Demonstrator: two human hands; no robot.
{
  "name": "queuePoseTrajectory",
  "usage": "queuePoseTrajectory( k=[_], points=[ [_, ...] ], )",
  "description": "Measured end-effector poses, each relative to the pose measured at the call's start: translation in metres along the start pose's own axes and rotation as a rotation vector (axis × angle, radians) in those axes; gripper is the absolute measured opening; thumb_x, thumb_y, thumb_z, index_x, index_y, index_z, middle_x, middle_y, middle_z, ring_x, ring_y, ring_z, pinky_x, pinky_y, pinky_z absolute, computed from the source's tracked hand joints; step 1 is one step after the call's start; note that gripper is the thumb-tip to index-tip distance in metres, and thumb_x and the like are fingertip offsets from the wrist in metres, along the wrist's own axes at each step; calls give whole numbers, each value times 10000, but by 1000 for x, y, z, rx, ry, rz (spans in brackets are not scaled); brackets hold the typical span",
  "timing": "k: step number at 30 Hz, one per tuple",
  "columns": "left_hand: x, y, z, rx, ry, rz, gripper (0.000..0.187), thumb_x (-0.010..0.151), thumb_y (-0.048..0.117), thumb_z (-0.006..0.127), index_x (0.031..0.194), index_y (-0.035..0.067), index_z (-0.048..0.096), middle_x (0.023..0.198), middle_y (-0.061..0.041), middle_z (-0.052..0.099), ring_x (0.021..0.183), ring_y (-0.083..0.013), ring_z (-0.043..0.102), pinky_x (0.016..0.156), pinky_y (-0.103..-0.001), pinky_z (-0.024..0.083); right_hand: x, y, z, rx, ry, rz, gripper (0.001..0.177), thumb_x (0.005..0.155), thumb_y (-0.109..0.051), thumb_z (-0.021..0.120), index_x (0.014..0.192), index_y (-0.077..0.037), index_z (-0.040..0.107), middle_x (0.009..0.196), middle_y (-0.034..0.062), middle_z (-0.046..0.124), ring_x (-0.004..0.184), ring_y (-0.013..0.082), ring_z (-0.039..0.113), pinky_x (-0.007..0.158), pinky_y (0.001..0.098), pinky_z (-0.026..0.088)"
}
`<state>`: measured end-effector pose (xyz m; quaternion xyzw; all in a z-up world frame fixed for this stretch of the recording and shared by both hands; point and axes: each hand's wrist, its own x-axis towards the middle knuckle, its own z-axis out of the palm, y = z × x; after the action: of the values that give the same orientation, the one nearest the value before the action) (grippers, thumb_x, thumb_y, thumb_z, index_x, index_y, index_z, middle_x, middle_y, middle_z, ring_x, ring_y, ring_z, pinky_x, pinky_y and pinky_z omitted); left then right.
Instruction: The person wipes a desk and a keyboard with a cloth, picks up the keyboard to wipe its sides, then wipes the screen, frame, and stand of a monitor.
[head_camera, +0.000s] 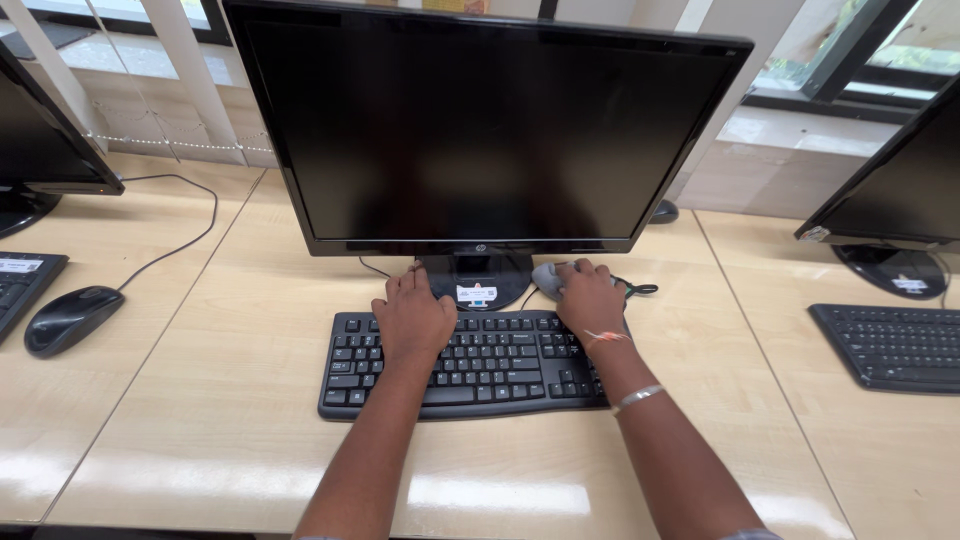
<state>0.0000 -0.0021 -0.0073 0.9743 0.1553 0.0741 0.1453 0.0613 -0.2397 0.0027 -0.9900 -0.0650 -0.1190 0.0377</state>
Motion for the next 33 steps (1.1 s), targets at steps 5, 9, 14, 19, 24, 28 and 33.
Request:
queuePoseTrajectory(
  k=[5, 9, 14, 19, 24, 28, 33],
  points=[
    [-1, 0, 1, 4, 7, 0, 700, 901, 328, 464, 1539, 46, 404, 1478, -58, 528, 1361, -193, 434, 1030, -474, 418, -4, 27, -11, 129, 113, 132, 560, 799, -323, 814, 1328, -205, 675, 1299, 144, 597, 1265, 322, 543, 1040, 572, 415],
    [0, -2, 2, 8, 10, 8, 704, 888, 328, 466, 1528, 40, 410, 1493, -67, 514, 1364, -192, 429, 1019, -474, 420, 11, 48, -8, 382, 72, 185, 680, 818, -485, 811, 1335, -71, 657, 1203, 224, 677, 1170, 364, 647, 1015, 508, 506],
    [0, -1, 2, 22, 18, 12, 706, 889, 336, 467, 1527, 42, 408, 1494, -69, 511, 1367, -195, 426, 1013, -478, 424, 9, 63, -14, 316, 64, 316, 715, 753, -528, 864, 1172, 35, 727, 1045, 274, 718, 979, 389, 711, 845, 430, 571],
    [0, -1, 0, 24, -34, -3, 698, 891, 332, 470, 1529, 54, 414, 1511, -65, 502, 1363, -186, 432, 1027, -460, 429, 2, 70, -23, 540, -64, 506, 528, 823, -428, 822, 1123, 2, 757, 988, 223, 780, 891, 306, 780, 829, 388, 598],
    [1, -1, 2, 19, -13, 2, 717, 885, 334, 477, 1539, 51, 395, 1508, -65, 500, 1357, -189, 430, 1026, -463, 425, 15, 103, 2, 582, 173, 529, 348, 828, -258, 845, 1048, 6, 790, 966, 206, 781, 860, 282, 767, 830, 372, 587],
    [2, -2, 3, 24, -20, 5, 720, 888, 333, 476, 1543, 44, 391, 1512, -73, 498, 1367, -195, 426, 1028, -470, 424, 18, 160, -29, 638, 464, 603, 263, 888, -237, 814, 1025, -16, 777, 906, 188, 760, 805, 266, 750, 769, 363, 588],
    [2, -3, 5, 15, 10, 14, 716, 876, 326, 478, 1529, 44, 403, 1516, -79, 494, 1379, -210, 418, 1024, -476, 424, -17, 162, -92, 140, 724, 511, 135, 880, -229, 843, 937, -107, 839, 928, 166, 742, 814, 322, 732, 772, 469, 563]
  ],
)
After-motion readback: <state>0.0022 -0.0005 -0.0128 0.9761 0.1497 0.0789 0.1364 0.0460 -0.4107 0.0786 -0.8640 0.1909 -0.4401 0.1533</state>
